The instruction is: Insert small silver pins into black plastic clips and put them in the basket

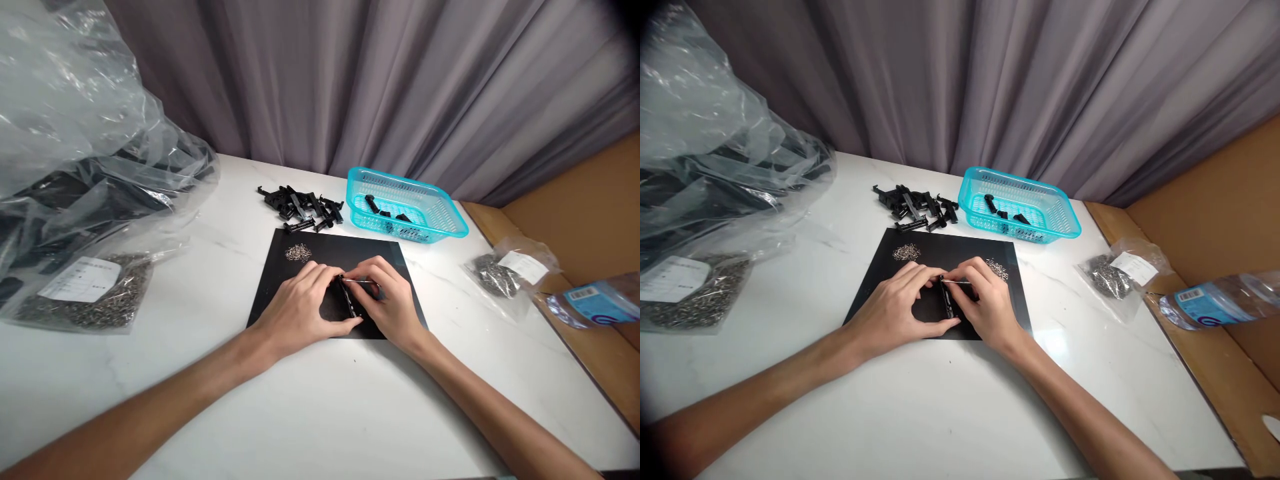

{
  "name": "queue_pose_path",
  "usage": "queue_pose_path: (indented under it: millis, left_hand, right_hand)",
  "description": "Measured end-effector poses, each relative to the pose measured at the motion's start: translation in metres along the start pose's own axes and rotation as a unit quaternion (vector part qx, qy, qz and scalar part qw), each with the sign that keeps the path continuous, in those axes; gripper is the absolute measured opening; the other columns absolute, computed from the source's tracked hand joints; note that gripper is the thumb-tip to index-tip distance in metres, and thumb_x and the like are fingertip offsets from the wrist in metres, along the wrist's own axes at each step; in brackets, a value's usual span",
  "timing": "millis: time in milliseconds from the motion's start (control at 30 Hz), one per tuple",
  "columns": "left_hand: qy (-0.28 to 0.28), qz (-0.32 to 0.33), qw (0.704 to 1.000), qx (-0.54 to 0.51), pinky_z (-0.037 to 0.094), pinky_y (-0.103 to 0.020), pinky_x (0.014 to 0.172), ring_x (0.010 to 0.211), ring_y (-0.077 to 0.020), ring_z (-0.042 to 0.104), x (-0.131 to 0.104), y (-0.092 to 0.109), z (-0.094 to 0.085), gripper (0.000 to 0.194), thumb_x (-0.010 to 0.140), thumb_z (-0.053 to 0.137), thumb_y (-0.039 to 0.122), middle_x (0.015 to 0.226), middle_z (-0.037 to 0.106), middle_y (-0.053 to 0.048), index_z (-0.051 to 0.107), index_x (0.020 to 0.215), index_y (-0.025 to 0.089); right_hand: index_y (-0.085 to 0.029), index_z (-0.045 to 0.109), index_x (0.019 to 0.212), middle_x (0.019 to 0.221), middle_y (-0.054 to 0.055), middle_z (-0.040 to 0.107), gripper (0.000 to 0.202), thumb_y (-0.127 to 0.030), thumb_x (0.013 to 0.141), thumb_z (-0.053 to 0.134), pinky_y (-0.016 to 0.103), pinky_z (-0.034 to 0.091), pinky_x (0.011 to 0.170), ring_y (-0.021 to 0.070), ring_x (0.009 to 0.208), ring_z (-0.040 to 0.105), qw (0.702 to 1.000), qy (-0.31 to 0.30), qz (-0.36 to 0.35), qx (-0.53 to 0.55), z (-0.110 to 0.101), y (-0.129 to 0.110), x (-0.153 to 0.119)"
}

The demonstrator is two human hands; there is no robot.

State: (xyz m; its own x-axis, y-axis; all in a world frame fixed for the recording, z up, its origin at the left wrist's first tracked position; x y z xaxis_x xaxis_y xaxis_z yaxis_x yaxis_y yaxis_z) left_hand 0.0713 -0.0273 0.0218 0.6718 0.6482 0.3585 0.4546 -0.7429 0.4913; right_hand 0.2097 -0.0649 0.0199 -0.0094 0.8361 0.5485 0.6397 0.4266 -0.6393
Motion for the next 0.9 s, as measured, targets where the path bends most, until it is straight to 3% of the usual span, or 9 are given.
queue_pose_path:
  millis: [333, 667, 900]
  left_hand:
    - [-0.006, 0.018, 1.0, 0.009, 0.06, -0.041, 0.076, 0.099, -0.0276, 0.064, 0.001, 0.0, 0.002, 0.046, 0.077, 0.082, 0.04, 0.1, 0.068, -0.005, 0.058, 0.111, 0.019]
    - [-0.014, 0.022, 1.0, 0.009, 0.058, -0.04, 0.076, 0.098, -0.0272, 0.064, 0.002, 0.001, 0.003, 0.044, 0.075, 0.083, 0.037, 0.099, 0.069, -0.004, 0.058, 0.107, 0.021]
    - [-0.013, 0.011, 1.0, 0.006, 0.059, -0.041, 0.076, 0.097, -0.0276, 0.064, 0.003, -0.001, 0.003, 0.046, 0.075, 0.085, 0.039, 0.096, 0.067, -0.005, 0.059, 0.108, 0.019]
  right_hand:
    - [-0.024, 0.068, 0.093, 0.092, 0.005, 0.064, 0.014, -0.017, 0.099, 0.057, 0.033, 0.053, 0.068, 0.0183, 0.078, 0.064, 0.996, 0.004, -0.036, -0.086, 0.003, -0.006, -0.001]
    - [-0.023, 0.071, 0.103, 0.098, 0.008, 0.066, 0.026, -0.02, 0.105, 0.046, 0.032, 0.052, 0.065, 0.0179, 0.076, 0.064, 0.983, -0.073, -0.067, -0.152, 0.007, -0.007, -0.002]
    - [-0.023, 0.069, 0.098, 0.097, 0.008, 0.065, 0.015, -0.019, 0.102, 0.054, 0.032, 0.053, 0.068, 0.0198, 0.08, 0.067, 0.983, -0.039, -0.044, -0.176, 0.004, -0.012, 0.001]
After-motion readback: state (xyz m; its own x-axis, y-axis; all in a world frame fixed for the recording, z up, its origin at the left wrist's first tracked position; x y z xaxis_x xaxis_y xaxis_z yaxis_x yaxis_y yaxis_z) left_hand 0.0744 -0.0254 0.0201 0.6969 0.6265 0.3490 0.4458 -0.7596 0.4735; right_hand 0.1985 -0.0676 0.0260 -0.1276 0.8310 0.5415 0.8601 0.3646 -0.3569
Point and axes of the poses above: each hand's wrist, its own x-axis towards the middle knuckle, its own z-axis out of the palm, y = z × x, the point moved 7 cm from there along x, towards the middle knuckle
